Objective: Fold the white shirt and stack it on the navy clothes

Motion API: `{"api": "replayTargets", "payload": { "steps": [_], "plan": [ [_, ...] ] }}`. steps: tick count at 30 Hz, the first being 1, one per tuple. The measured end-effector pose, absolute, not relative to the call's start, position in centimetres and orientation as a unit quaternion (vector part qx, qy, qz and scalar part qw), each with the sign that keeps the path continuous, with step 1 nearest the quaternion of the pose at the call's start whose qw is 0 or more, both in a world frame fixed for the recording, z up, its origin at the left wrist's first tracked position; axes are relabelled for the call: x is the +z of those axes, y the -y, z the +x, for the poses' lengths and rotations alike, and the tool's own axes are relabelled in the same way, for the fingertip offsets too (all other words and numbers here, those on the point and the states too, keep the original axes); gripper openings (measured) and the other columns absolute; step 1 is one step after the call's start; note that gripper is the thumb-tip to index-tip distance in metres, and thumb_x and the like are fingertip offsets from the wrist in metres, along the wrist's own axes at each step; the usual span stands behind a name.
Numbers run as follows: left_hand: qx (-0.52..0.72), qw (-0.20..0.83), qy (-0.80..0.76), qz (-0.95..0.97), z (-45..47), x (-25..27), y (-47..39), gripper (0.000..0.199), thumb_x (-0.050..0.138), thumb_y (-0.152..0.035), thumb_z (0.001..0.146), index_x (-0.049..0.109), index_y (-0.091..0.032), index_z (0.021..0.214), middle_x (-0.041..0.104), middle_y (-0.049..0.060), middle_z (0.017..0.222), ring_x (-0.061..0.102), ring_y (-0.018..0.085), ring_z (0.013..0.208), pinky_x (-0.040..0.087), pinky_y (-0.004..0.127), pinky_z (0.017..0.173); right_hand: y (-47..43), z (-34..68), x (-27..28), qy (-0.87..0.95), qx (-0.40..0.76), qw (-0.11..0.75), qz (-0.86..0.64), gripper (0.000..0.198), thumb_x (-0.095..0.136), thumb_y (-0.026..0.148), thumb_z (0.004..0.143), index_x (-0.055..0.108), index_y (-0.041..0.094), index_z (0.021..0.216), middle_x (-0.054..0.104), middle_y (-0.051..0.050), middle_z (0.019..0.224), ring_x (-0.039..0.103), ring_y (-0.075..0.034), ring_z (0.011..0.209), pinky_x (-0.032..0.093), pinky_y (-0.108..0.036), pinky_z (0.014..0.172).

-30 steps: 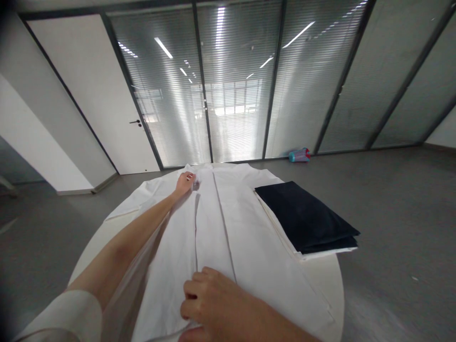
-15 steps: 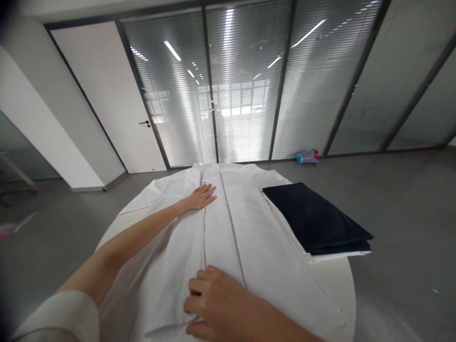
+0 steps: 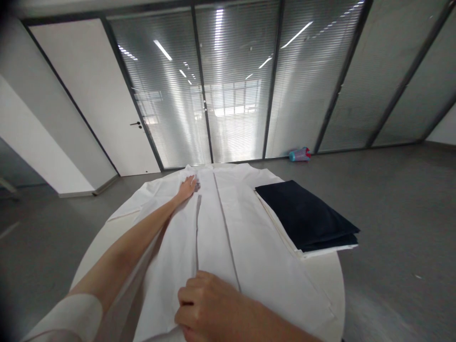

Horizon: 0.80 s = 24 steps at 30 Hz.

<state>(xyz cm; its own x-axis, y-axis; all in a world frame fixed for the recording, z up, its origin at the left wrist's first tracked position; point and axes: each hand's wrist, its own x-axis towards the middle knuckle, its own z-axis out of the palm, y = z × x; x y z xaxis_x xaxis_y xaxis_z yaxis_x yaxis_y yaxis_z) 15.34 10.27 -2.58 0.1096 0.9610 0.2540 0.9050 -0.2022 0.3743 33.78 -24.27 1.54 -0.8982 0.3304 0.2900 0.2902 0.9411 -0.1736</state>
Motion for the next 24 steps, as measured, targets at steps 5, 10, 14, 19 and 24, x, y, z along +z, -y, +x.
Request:
{"api": "replayTargets", "payload": {
  "steps": [5,10,14,19,24],
  "plan": [
    [0.215,0.062,-0.607,0.763,15.5,-2.9,-10.2,0.051,0.015,-0.037,0.107,0.037,-0.024,0.151,0.039,0.008,0.158,0.026,0.024,0.150,0.018,0.049,0.121,24.1,33.8,1.2,0.974,0.072,0.159,-0.146,0.018,0.061,0.025,0.090,0.058,0.020,0.073,0.059,0.002,0.074,0.049,-0.013,0.069,0.035,-0.030,0.071],
    [0.186,0.062,-0.595,0.779,15.3,-3.1,-10.0,0.045,0.035,-0.044,0.104,0.048,-0.027,0.143,0.039,0.009,0.158,0.030,0.030,0.148,0.018,0.052,0.120,24.1,33.7,1.0,0.973,0.081,0.159,-0.144,0.014,0.062,0.024,0.088,0.063,0.019,0.075,0.059,0.002,0.072,0.052,-0.013,0.069,0.038,-0.029,0.072],
    [0.168,0.070,-0.594,0.783,15.3,-2.4,-10.6,0.048,0.039,-0.056,0.100,0.060,-0.023,0.129,0.054,0.013,0.145,0.044,0.031,0.139,0.024,0.053,0.117,24.2,33.5,0.8,0.971,0.092,0.144,-0.167,0.014,0.063,0.025,0.089,0.066,0.019,0.077,0.062,0.002,0.071,0.055,-0.013,0.070,0.040,-0.028,0.074],
    [0.186,0.066,-0.591,0.782,15.1,-1.3,-12.3,0.050,0.024,-0.047,0.105,0.063,-0.023,0.125,0.053,0.010,0.147,0.038,0.025,0.144,0.023,0.046,0.119,24.2,33.6,0.8,0.971,0.108,0.125,-0.173,0.014,0.066,0.028,0.089,0.067,0.018,0.079,0.064,0.002,0.072,0.056,-0.013,0.069,0.039,-0.028,0.073],
    [0.199,0.070,-0.604,0.769,15.5,-2.3,-13.6,0.046,0.029,-0.041,0.104,0.045,-0.029,0.145,0.042,0.009,0.156,0.031,0.024,0.148,0.023,0.048,0.119,23.7,33.8,-0.1,0.972,0.114,0.147,-0.144,0.017,0.064,0.031,0.095,0.064,0.020,0.081,0.064,0.004,0.074,0.053,-0.012,0.070,0.037,-0.028,0.072]
  ]
}}
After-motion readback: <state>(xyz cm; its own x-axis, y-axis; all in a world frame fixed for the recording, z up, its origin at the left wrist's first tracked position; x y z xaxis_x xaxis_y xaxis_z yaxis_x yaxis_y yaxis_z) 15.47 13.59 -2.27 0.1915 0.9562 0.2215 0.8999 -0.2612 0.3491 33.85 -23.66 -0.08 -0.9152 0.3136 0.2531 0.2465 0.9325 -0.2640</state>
